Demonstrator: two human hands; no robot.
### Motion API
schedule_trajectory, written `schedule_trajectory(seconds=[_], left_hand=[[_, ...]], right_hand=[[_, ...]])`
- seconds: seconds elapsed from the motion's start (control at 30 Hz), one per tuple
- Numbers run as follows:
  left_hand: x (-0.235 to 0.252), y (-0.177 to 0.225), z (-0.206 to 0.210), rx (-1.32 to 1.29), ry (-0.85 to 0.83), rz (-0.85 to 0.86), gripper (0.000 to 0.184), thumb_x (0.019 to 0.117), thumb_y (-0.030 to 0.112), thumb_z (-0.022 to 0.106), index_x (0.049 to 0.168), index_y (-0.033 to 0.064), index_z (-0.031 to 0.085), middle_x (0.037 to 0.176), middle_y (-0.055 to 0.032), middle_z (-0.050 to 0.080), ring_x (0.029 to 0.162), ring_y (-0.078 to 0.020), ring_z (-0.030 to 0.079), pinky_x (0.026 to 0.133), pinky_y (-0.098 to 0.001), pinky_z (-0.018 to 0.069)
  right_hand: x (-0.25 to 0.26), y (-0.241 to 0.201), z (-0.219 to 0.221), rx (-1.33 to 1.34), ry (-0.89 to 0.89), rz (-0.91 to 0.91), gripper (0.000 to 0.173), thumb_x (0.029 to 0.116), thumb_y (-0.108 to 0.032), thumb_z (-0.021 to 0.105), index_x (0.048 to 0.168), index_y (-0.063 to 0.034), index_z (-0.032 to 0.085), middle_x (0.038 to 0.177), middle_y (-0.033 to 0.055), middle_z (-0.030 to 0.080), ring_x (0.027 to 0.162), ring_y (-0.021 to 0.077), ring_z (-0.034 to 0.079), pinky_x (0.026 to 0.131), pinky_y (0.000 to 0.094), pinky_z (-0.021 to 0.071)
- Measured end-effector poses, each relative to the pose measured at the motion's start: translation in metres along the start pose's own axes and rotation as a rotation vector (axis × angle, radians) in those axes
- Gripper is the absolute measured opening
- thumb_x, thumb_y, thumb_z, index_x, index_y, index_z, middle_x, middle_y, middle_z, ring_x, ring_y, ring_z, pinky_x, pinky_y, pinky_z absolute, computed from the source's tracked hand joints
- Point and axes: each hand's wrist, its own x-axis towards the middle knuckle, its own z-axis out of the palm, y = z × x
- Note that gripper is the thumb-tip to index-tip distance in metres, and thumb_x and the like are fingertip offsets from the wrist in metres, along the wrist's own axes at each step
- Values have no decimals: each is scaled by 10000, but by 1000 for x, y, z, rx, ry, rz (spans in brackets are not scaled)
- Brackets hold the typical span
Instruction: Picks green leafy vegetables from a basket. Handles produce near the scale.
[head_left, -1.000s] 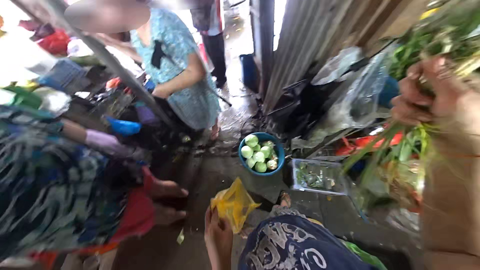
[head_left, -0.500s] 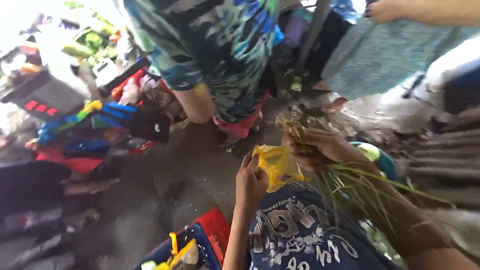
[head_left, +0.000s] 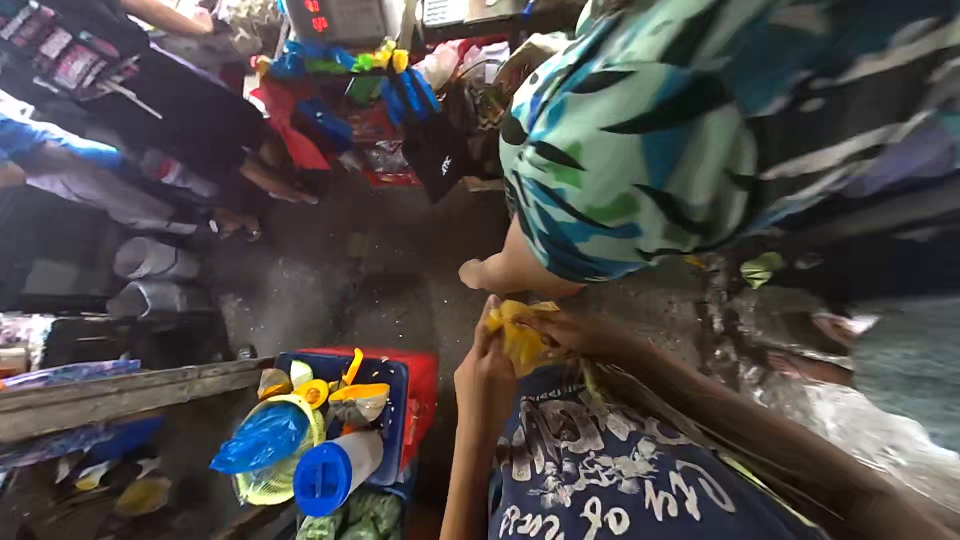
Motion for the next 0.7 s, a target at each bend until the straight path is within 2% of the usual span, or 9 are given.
schedule_trajectory(seconds=[0.07,0.1,0.13,0.23,0.3,0.4,0.47,0.57,0.7], left_hand=[[-8,-23,4,9,-13,79,355,862,-49,633,1188,45,739,1361,-129,660,834,-272,756,646,-435,619],[-11,-31,4,-13,11,120,296,875,-23,647,1142,40,757,1285,-135,701,838,-270,755,669,-417,622],[-15,-35,1,-51,56,153,237,898,21,666,1112,34,768,1176,-140,741,810,-263,749,679,-398,616],[-26,-52,-17,-99,155,234,314,921,202,679,1214,122,759,838,-77,720,634,-179,627,615,-290,542],[-28,-77,-24,27,161,245,285,888,178,685,1150,133,787,839,-78,719,626,-202,639,585,-311,537],[-31,-130,-8,112,187,-7,135,798,54,704,900,32,790,1007,-119,776,840,-306,749,717,-446,618],[-27,-156,-4,-271,221,-364,303,763,46,787,1035,-76,729,1032,-158,740,990,-267,704,894,-419,581],[-13,-178,-4,-852,228,-726,451,678,-77,786,1070,-36,567,919,-112,634,817,-161,648,721,-331,586],[4,-180,-5,-497,281,-412,103,804,-59,640,902,-62,610,791,-76,585,702,-79,564,643,-223,491]], right_hand=[[27,-25,16,-107,-52,-53,327,1122,-225,377,1191,17,586,926,86,601,740,113,583,693,271,514],[37,-42,22,-149,-92,-66,274,1083,-77,453,1222,106,601,1071,191,653,912,188,633,875,343,523],[42,-51,34,-120,-70,-76,229,1045,-9,489,1207,111,598,1085,183,647,953,162,626,916,319,508],[70,-28,68,92,32,-180,231,1031,-19,488,1219,83,575,1031,105,638,917,40,618,834,178,514],[91,-40,84,116,81,-3,329,1045,-59,531,1340,87,551,1207,172,644,1080,130,612,1005,286,471],[156,-14,97,-74,68,26,409,981,-130,659,1315,92,578,1281,255,623,1192,307,610,1063,463,467],[182,-14,100,-470,-39,57,439,988,-203,651,1297,104,597,1326,311,602,1270,431,569,1092,596,421],[177,-25,102,-602,-93,190,446,1045,-278,566,1293,88,619,1356,322,590,1300,486,541,1085,670,384],[159,-40,88,-681,-13,325,383,1058,-176,535,1326,89,602,1393,326,569,1337,507,514,1099,685,375]])
